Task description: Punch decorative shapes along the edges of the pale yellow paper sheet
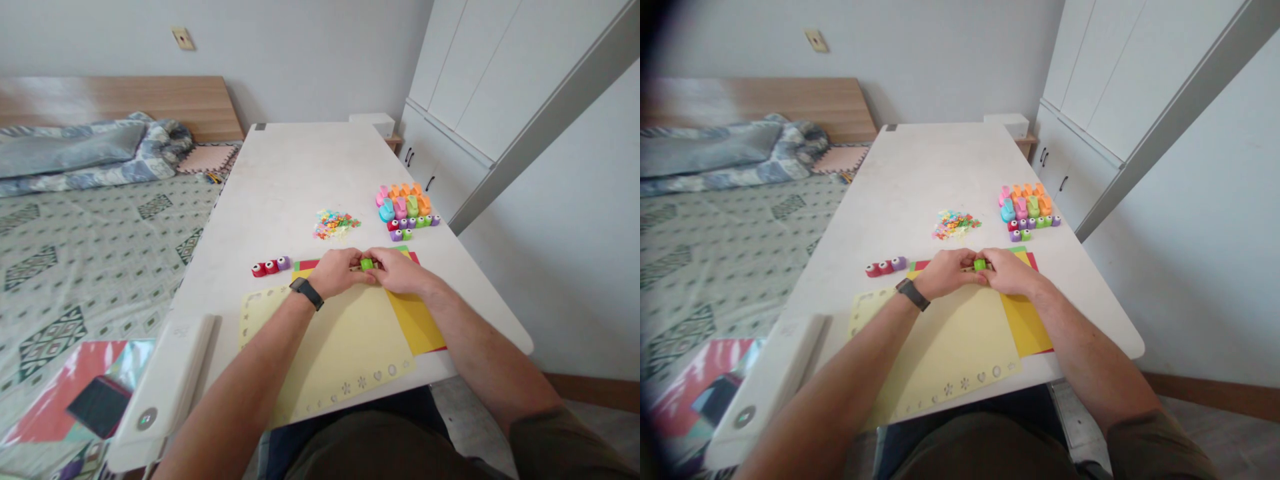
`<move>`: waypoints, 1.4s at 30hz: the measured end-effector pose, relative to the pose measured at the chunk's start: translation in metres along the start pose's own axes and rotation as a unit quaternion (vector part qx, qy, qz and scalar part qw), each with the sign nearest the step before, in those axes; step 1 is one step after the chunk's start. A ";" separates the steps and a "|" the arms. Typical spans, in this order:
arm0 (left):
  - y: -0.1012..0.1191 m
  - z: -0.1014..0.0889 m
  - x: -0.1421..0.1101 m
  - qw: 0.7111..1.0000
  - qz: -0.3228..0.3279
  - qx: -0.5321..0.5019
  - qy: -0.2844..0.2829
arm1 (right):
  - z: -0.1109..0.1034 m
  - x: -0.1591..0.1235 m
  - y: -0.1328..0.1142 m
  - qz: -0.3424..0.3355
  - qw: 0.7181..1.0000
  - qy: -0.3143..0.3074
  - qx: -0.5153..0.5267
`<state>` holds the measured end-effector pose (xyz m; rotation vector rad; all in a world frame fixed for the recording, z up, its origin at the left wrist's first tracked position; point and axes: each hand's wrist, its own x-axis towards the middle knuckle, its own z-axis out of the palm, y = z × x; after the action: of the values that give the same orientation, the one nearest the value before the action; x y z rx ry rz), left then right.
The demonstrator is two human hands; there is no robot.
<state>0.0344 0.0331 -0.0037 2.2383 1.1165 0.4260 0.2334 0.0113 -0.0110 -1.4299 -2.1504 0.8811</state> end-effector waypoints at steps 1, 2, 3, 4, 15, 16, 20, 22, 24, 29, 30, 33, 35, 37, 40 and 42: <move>-0.001 0.000 -0.001 1.000 0.001 -0.010 0.004 | 0.000 0.000 0.000 -0.005 1.000 -0.001 0.000; -0.001 -0.001 -0.003 1.000 0.002 -0.016 0.007 | -0.001 0.000 0.000 -0.009 1.000 -0.002 0.001; -0.002 -0.001 -0.004 1.000 0.002 -0.017 0.009 | -0.002 0.000 0.000 -0.012 1.000 -0.002 0.002; -0.002 -0.002 -0.006 1.000 0.001 -0.014 0.012 | -0.002 0.000 0.000 -0.014 1.000 -0.002 0.004; -0.013 -0.002 -0.021 0.999 -0.020 0.027 0.042 | -0.006 0.002 0.007 0.000 0.998 0.043 0.053; -0.013 -0.002 -0.022 0.999 -0.020 0.025 0.044 | -0.006 0.003 0.009 0.008 0.996 0.053 0.066; -0.013 -0.001 -0.026 0.999 -0.016 0.006 0.049 | -0.004 0.007 0.015 0.042 0.983 0.105 0.147; -0.013 -0.001 -0.028 0.999 -0.014 -0.006 0.052 | -0.003 0.008 0.015 0.054 0.972 0.122 0.193; -0.013 0.000 -0.029 0.998 -0.013 -0.011 0.056 | -0.003 0.008 0.013 0.065 0.960 0.127 0.239; -0.015 0.005 -0.033 0.997 -0.012 0.000 0.079 | -0.006 0.009 0.006 0.095 0.926 0.120 0.345; -0.015 0.006 -0.033 0.996 -0.011 0.002 0.083 | -0.007 0.010 0.005 0.100 0.921 0.119 0.357; -0.016 0.008 -0.035 0.996 -0.009 0.008 0.092 | -0.008 0.011 0.005 0.100 0.908 0.116 0.390; -0.017 0.009 -0.036 0.995 -0.010 0.010 0.094 | -0.007 0.012 0.006 0.097 0.901 0.112 0.407; -0.018 0.010 -0.036 0.995 -0.008 0.009 0.098 | -0.007 0.012 0.006 0.095 0.897 0.109 0.418; -0.018 0.010 -0.036 0.995 -0.006 0.009 0.104 | -0.005 0.011 0.007 0.097 0.900 0.105 0.412; -0.017 0.010 -0.036 0.995 -0.010 0.009 0.103 | -0.004 0.012 0.007 0.098 0.906 0.106 0.399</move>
<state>0.0081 0.0085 -0.0232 2.2345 1.2499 0.6529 0.2365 0.0252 -0.0130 -1.2204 -1.2431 1.3896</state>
